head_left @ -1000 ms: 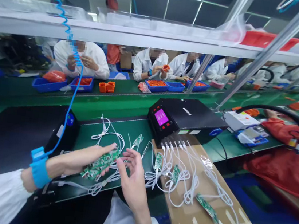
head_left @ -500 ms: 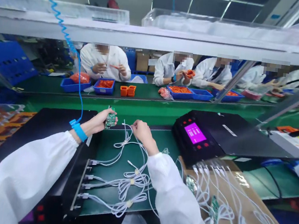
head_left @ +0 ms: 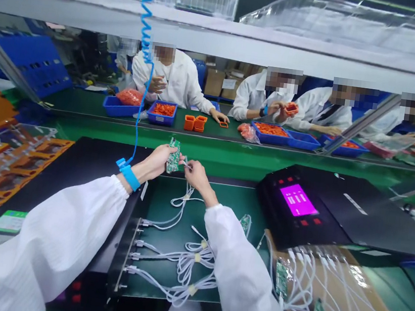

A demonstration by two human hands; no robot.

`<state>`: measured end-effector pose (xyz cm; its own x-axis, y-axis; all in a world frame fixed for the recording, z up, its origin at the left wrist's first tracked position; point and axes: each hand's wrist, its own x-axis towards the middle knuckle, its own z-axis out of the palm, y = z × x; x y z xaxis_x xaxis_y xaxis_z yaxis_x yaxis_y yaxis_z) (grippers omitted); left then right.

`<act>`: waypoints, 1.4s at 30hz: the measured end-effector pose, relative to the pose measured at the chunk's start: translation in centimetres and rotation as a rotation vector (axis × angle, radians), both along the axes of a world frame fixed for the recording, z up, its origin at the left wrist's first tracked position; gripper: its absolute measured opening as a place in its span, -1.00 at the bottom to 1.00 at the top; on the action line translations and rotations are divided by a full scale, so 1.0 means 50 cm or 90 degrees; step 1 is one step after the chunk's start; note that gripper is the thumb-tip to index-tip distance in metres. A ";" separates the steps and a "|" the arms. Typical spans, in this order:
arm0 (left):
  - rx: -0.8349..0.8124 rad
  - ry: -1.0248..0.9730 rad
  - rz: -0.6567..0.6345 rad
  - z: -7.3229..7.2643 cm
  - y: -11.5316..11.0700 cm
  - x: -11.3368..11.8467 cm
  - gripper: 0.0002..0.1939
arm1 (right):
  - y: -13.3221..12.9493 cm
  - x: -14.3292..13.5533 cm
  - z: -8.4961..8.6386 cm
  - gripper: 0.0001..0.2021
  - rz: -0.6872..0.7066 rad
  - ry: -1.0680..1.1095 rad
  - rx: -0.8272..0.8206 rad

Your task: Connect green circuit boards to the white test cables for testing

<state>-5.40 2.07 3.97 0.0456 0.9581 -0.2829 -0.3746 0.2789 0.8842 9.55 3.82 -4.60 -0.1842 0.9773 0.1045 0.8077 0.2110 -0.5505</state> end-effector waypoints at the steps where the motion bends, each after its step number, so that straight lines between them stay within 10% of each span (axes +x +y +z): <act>1: 0.027 0.006 0.013 0.002 0.000 -0.001 -0.90 | -0.019 0.002 0.000 -0.76 0.010 0.059 0.012; 6: 0.120 0.011 0.009 0.006 -0.007 -0.003 -0.83 | -0.108 0.002 -0.016 -0.75 0.057 0.465 0.051; 13: 0.182 -0.002 -0.049 -0.001 -0.028 0.003 -0.27 | -0.152 -0.025 0.002 -0.75 0.101 0.553 0.034; 33: 0.121 0.016 0.007 0.003 -0.040 0.027 -0.91 | -0.169 -0.032 0.025 -0.51 0.091 0.766 -0.102; 42: 0.145 -0.009 0.008 -0.004 -0.038 0.026 -0.91 | -0.177 -0.026 0.049 -0.51 0.103 0.832 -0.209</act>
